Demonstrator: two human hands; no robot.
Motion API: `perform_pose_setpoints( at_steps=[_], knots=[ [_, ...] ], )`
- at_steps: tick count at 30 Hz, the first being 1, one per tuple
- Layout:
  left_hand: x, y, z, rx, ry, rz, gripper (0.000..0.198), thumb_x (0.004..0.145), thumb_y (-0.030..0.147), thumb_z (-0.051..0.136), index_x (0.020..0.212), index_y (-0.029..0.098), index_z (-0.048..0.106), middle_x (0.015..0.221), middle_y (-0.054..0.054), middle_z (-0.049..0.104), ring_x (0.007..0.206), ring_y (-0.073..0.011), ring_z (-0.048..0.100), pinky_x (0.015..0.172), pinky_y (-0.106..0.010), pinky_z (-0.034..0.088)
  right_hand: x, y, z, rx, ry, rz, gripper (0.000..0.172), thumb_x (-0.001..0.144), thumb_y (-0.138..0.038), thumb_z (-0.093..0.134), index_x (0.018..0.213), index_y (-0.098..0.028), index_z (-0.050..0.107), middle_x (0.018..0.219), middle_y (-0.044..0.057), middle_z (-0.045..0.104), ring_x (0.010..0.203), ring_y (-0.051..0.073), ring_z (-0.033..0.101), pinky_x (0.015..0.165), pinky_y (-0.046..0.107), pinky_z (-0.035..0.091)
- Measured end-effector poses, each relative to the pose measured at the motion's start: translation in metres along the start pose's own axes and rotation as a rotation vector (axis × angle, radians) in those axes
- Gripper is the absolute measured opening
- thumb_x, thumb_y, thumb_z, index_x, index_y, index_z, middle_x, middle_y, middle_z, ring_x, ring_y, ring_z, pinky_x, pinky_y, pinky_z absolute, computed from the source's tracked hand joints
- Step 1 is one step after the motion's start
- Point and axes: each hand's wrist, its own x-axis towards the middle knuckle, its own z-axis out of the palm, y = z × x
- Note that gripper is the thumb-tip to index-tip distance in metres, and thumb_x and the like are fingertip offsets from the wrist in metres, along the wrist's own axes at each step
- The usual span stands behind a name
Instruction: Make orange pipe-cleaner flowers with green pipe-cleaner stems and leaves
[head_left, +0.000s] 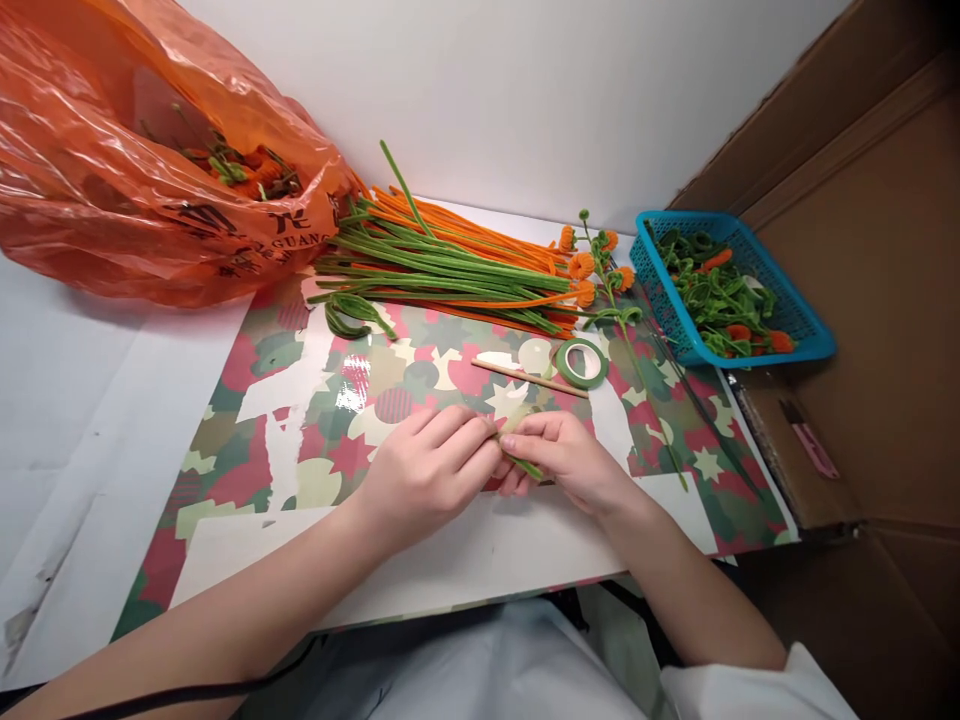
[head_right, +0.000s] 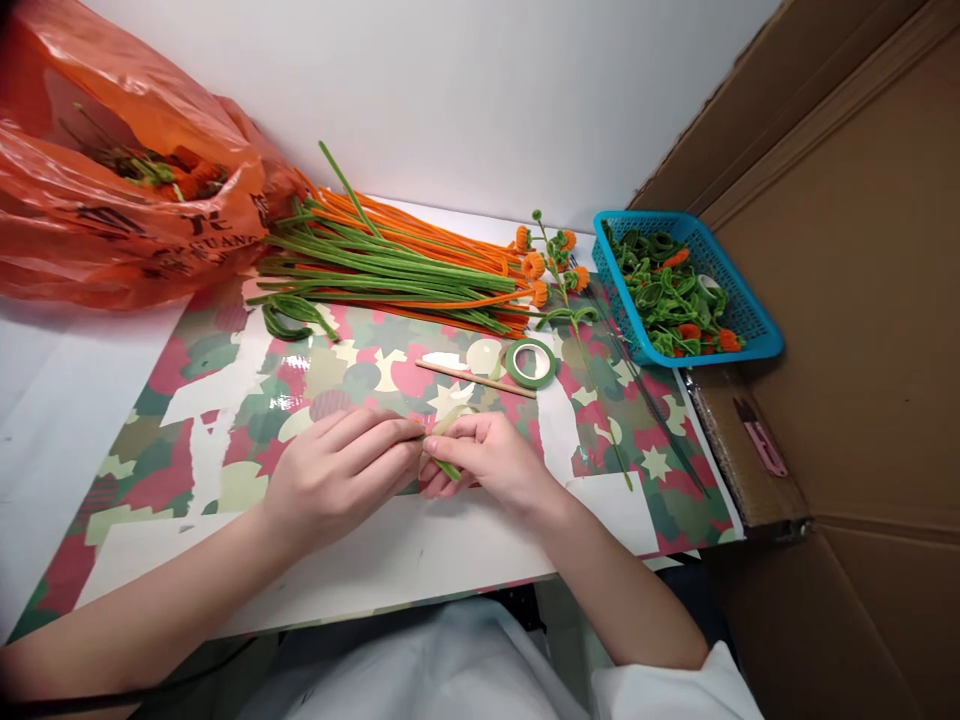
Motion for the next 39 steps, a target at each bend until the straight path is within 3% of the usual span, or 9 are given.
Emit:
perform_pose_setpoints(
  at_steps=[5,11,15,20,23,27,32,35,39],
  knots=[
    [-0.003,-0.001,0.001,-0.015,-0.038,0.005,0.024,0.091,0.010,0.052,0.069,0.019,0.055,0.078,-0.002,0.071,0.072,-0.0171,0.063,0.057,-0.030,0.042,0.002,0.006,0.004,0.033,0.154,-0.086,0.030,0.066,-0.041,0.081,0.076,-0.015,0.070,0.058,0.000,0.068,0.052,0.012,0.065,0.053,0.023,0.054],
    [-0.002,0.000,0.002,-0.016,-0.045,0.004,0.024,0.092,0.009,0.051,0.070,0.019,0.055,0.074,-0.003,0.069,0.070,-0.0165,0.062,0.057,-0.030,0.042,0.001,0.004,0.012,0.024,0.240,-0.139,0.026,0.063,-0.037,0.082,0.072,-0.015,0.070,0.061,0.000,0.068,0.055,0.013,0.065,0.056,0.026,0.057],
    [-0.003,-0.001,0.005,-0.009,-0.013,0.001,0.023,0.090,0.008,0.055,0.070,0.019,0.055,0.073,-0.003,0.068,0.068,-0.0164,0.060,0.057,-0.029,0.043,-0.001,0.002,0.015,-0.059,0.311,-0.244,0.019,0.061,-0.029,0.081,0.071,-0.016,0.070,0.069,0.002,0.072,0.065,0.015,0.069,0.063,0.027,0.059],
    [-0.005,-0.002,0.008,-0.092,-0.001,-0.030,0.018,0.084,0.006,0.061,0.071,0.017,0.057,0.075,-0.004,0.069,0.065,-0.0167,0.056,0.056,-0.029,0.044,-0.002,0.009,0.018,-0.187,0.407,-0.357,0.011,0.063,-0.020,0.076,0.070,-0.017,0.067,0.069,0.002,0.070,0.065,0.015,0.067,0.059,0.025,0.057],
    [-0.004,-0.003,0.007,-0.311,-0.023,-0.173,0.013,0.084,0.009,0.059,0.073,0.017,0.058,0.078,-0.004,0.069,0.068,-0.0162,0.056,0.061,-0.029,0.047,-0.002,0.013,0.019,-0.214,0.415,-0.416,0.009,0.066,-0.018,0.072,0.071,-0.018,0.065,0.068,0.000,0.067,0.062,0.013,0.065,0.056,0.021,0.055],
    [0.000,-0.005,0.000,-0.658,-0.139,-0.483,0.010,0.082,0.012,0.058,0.073,0.018,0.059,0.075,-0.002,0.067,0.073,-0.0158,0.058,0.064,-0.027,0.049,-0.001,0.015,0.019,-0.211,0.399,-0.463,0.013,0.065,-0.015,0.072,0.072,-0.019,0.061,0.068,-0.002,0.065,0.061,0.010,0.062,0.053,0.019,0.052],
    [0.005,-0.007,-0.006,-0.978,-0.376,-0.787,0.006,0.079,0.017,0.057,0.073,0.018,0.058,0.066,0.003,0.061,0.055,-0.0100,0.051,0.047,-0.021,0.040,-0.001,0.012,0.020,-0.203,0.345,-0.476,0.017,0.064,-0.013,0.070,0.074,-0.019,0.058,0.070,-0.003,0.063,0.064,0.010,0.062,0.059,0.020,0.053],
    [0.007,-0.007,-0.008,-0.990,-0.327,-0.802,0.007,0.077,0.015,0.059,0.076,0.019,0.053,0.069,0.004,0.059,0.055,-0.0087,0.050,0.048,-0.020,0.040,-0.001,0.009,0.019,-0.181,0.340,-0.443,0.021,0.062,-0.013,0.071,0.074,-0.019,0.056,0.069,-0.004,0.062,0.062,0.009,0.061,0.060,0.021,0.053],
    [0.006,-0.004,-0.008,-0.786,-0.260,-0.620,0.008,0.079,0.012,0.057,0.074,0.018,0.056,0.062,0.004,0.058,0.055,-0.0100,0.049,0.053,-0.022,0.040,-0.001,0.007,0.016,-0.120,0.319,-0.358,0.025,0.061,-0.016,0.074,0.075,-0.020,0.054,0.068,-0.004,0.062,0.059,0.009,0.062,0.059,0.022,0.052]
  ],
)
